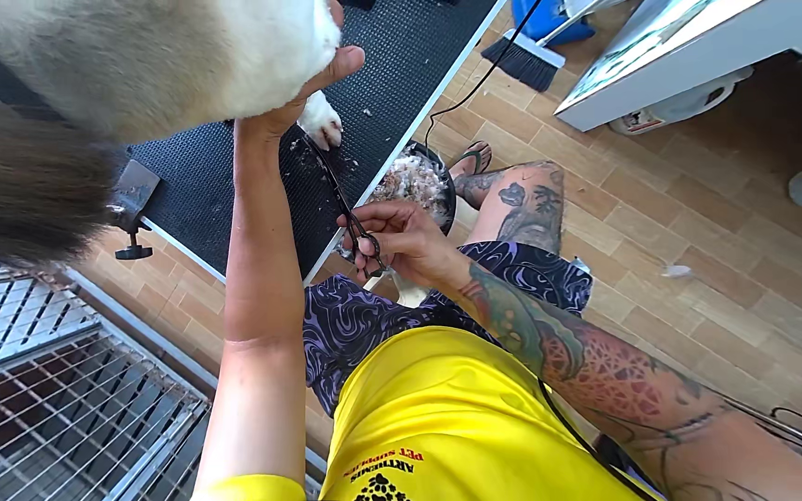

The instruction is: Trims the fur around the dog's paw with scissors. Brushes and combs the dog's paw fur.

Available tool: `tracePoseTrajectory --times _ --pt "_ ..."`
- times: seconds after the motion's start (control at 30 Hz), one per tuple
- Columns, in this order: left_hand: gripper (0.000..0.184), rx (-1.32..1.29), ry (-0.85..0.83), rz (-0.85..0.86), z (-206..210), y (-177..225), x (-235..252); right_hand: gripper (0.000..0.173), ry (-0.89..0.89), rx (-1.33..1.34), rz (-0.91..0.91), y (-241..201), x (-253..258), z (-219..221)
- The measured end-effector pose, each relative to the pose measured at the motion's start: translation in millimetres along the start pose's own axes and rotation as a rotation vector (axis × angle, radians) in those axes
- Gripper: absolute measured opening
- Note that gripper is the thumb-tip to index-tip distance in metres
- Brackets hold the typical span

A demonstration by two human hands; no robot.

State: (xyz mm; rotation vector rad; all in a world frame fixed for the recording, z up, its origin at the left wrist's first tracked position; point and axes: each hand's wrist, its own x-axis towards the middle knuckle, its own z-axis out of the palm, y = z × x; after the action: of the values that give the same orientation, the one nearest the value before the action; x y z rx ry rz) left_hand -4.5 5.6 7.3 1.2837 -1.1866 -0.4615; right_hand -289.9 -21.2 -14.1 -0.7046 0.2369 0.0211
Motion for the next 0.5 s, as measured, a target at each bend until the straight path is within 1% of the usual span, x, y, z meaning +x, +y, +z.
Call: tracePoseTrajectory --times 0.07,0.17,0.4,0.5 --pt "0.031 0.009 0.000 -0.005 -0.3 0.6 -0.2 0.032 -0.021 0.012 -0.004 0.8 0.0 -1.0" --pt "0.031 0.009 -0.001 -0.009 -0.7 0.1 -1.1 0.032 -0.002 0.002 0.009 0.3 -0.1 0.0" --pt "0.034 0.005 0.011 -0.012 -0.8 1.5 -0.9 0.035 -0.001 -0.021 0.032 0.3 -4.7 -3.5" --pt "0.030 -0.004 0.006 0.008 -1.0 0.9 -1.0 0.037 0.027 -0.042 0.037 -3.2 -5.3 -1.9"
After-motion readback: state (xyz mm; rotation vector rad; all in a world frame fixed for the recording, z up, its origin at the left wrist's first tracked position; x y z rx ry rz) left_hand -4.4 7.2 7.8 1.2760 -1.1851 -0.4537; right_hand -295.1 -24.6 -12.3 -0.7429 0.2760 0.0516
